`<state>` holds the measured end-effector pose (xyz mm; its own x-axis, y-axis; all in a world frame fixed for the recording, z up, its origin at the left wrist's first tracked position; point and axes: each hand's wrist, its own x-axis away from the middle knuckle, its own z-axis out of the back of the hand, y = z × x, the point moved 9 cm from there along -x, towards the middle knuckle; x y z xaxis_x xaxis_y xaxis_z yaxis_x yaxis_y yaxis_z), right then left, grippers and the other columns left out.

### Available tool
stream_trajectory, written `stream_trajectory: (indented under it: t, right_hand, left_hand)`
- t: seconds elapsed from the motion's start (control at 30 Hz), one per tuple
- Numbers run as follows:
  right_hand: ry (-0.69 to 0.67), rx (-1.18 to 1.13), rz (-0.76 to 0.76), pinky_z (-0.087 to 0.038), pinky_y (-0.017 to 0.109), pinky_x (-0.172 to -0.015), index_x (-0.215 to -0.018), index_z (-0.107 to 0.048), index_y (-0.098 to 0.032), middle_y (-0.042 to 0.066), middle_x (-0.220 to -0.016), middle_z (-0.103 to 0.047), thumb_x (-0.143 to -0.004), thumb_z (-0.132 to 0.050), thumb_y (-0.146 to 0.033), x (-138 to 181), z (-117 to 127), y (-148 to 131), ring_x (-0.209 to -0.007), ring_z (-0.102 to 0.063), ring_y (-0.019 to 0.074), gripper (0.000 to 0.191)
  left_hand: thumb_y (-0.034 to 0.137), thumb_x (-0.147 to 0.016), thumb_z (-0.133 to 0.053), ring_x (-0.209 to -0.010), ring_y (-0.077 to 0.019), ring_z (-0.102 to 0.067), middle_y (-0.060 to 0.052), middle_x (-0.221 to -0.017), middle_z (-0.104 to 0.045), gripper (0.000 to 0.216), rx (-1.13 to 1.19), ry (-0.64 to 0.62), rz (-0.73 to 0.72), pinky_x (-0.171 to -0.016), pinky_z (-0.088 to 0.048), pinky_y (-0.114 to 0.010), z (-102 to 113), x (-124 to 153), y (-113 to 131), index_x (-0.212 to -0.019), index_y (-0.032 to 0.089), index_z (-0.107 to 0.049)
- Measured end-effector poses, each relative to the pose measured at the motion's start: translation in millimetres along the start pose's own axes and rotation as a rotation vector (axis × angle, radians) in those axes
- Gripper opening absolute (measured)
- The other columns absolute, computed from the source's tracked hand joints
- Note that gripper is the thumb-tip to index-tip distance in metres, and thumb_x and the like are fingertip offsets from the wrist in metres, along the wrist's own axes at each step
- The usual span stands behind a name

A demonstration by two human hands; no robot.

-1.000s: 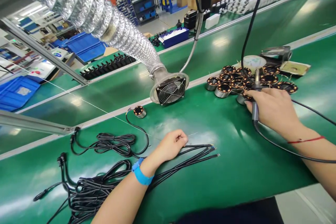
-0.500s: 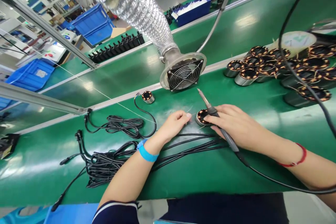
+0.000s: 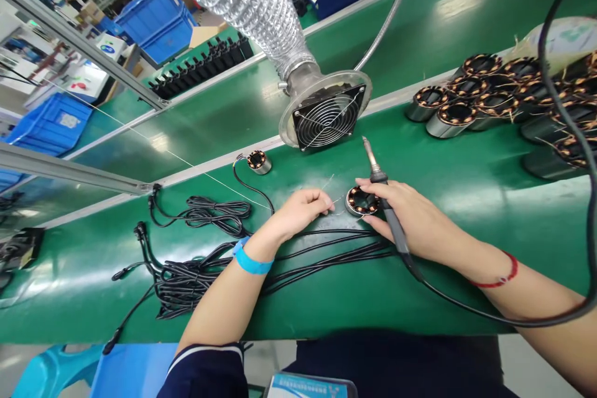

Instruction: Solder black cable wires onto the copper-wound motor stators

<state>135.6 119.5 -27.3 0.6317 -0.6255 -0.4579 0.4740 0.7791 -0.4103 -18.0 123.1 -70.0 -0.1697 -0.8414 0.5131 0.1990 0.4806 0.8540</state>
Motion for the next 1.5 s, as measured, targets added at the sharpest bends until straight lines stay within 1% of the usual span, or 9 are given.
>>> stream_trajectory:
  t: [0.13, 0.27, 0.4, 0.6, 0.9, 1.03, 1.17, 1.4, 1.5]
  right_hand:
    - [-0.032, -0.016, -0.033, -0.054, 0.043, -0.083, -0.125, -0.051, -0.015, 0.014, -0.118, -0.067, -0.092, -0.056, -0.029, 1.4, -2.5, 5.8, -0.099, -0.066, 0.0267, 0.036]
    - [-0.057, 0.038, -0.004, -0.053, 0.039, -0.074, -0.120, -0.055, -0.016, 0.013, -0.105, -0.069, -0.092, -0.055, -0.032, -1.0, -3.4, -2.1, -0.086, -0.064, 0.0256, 0.033]
    - [-0.037, 0.103, 0.013, -0.050, 0.036, -0.070, -0.116, -0.056, -0.016, 0.010, -0.092, -0.068, -0.093, -0.052, -0.033, -3.9, 0.6, -7.9, -0.078, -0.061, 0.0242, 0.029]
    - [0.029, 0.102, -0.040, -0.050, 0.036, -0.072, -0.114, -0.056, -0.013, 0.012, -0.098, -0.070, -0.094, -0.049, -0.036, -4.1, 9.9, 3.4, -0.082, -0.063, 0.0251, 0.031]
    - [0.029, 0.128, -0.025, -0.047, 0.035, -0.070, -0.114, -0.057, -0.013, 0.012, -0.094, -0.069, -0.093, -0.052, -0.035, -5.2, 5.0, -3.5, -0.078, -0.061, 0.0248, 0.031]
    - [0.081, 0.131, -0.078, -0.047, 0.036, -0.072, -0.116, -0.057, -0.011, 0.012, -0.095, -0.068, -0.092, -0.055, -0.037, -2.3, 10.1, 5.3, -0.081, -0.062, 0.0253, 0.036]
    - [0.093, 0.133, -0.103, -0.048, 0.036, -0.073, -0.118, -0.057, -0.010, 0.012, -0.096, -0.068, -0.091, -0.056, -0.036, 0.1, 12.9, 9.6, -0.083, -0.064, 0.0257, 0.038]
    - [0.003, 0.062, -0.191, -0.051, 0.040, -0.078, -0.124, -0.055, -0.017, 0.011, -0.103, -0.068, -0.089, -0.055, -0.036, 1.2, 1.3, 15.1, -0.092, -0.065, 0.0279, 0.039]
    - [-0.007, 0.036, -0.168, -0.052, 0.042, -0.081, -0.126, -0.054, -0.017, 0.012, -0.108, -0.068, -0.090, -0.054, -0.032, 0.7, 0.8, 18.6, -0.097, -0.065, 0.0284, 0.040]
  left_hand:
    - [0.027, -0.068, -0.063, -0.049, -0.0041, -0.033, 0.003, -0.060, -0.056, 0.014, 0.092, 0.011, 0.001, -0.050, -0.019, -0.023, -2.7, -0.8, 0.0, -0.066, 0.013, -0.062]
    - [0.033, -0.064, -0.070, -0.047, -0.0030, -0.031, 0.004, -0.059, -0.054, 0.022, 0.257, 0.016, -0.101, -0.049, -0.018, -0.022, -11.0, -3.7, 7.1, -0.066, 0.014, -0.060]
    - [0.042, -0.068, -0.073, -0.048, -0.0031, -0.031, 0.004, -0.064, -0.055, 0.031, 0.225, 0.016, -0.132, -0.049, -0.019, -0.022, -11.3, -3.0, 11.5, -0.077, 0.014, -0.062]
    - [0.040, -0.074, -0.071, -0.054, -0.0047, -0.036, 0.002, -0.065, -0.057, 0.029, 0.011, -0.098, -0.088, -0.054, -0.026, -0.023, -11.9, 3.6, 11.6, -0.071, 0.014, -0.060]
    - [0.051, -0.069, -0.074, -0.049, -0.0037, -0.027, 0.003, -0.065, -0.052, 0.040, 0.226, -0.086, -0.098, -0.050, -0.016, -0.024, -25.7, -5.6, 2.6, -0.079, 0.013, -0.064]
    - [0.039, -0.075, -0.071, -0.057, -0.0063, -0.038, 0.003, -0.070, -0.054, 0.028, -0.001, -0.058, -0.144, -0.056, -0.028, -0.023, -20.0, -1.4, 4.1, -0.086, 0.014, -0.062]
    - [0.031, -0.079, -0.064, -0.065, -0.0101, -0.046, 0.002, -0.068, -0.057, 0.017, -0.255, -0.107, -0.165, -0.065, -0.036, -0.025, -22.8, 2.2, 2.8, -0.075, 0.015, -0.063]
    - [0.039, -0.074, -0.069, -0.068, -0.0126, -0.053, -0.002, -0.070, -0.063, 0.025, -0.028, -0.238, -0.166, -0.068, -0.042, -0.027, -35.9, 1.3, 8.4, -0.072, 0.014, -0.071]
    - [0.037, -0.082, -0.062, -0.068, -0.0123, -0.051, -0.002, -0.073, -0.062, 0.023, -0.110, -0.231, -0.187, -0.067, -0.041, -0.026, -40.5, 3.7, 8.6, -0.079, 0.015, -0.070]
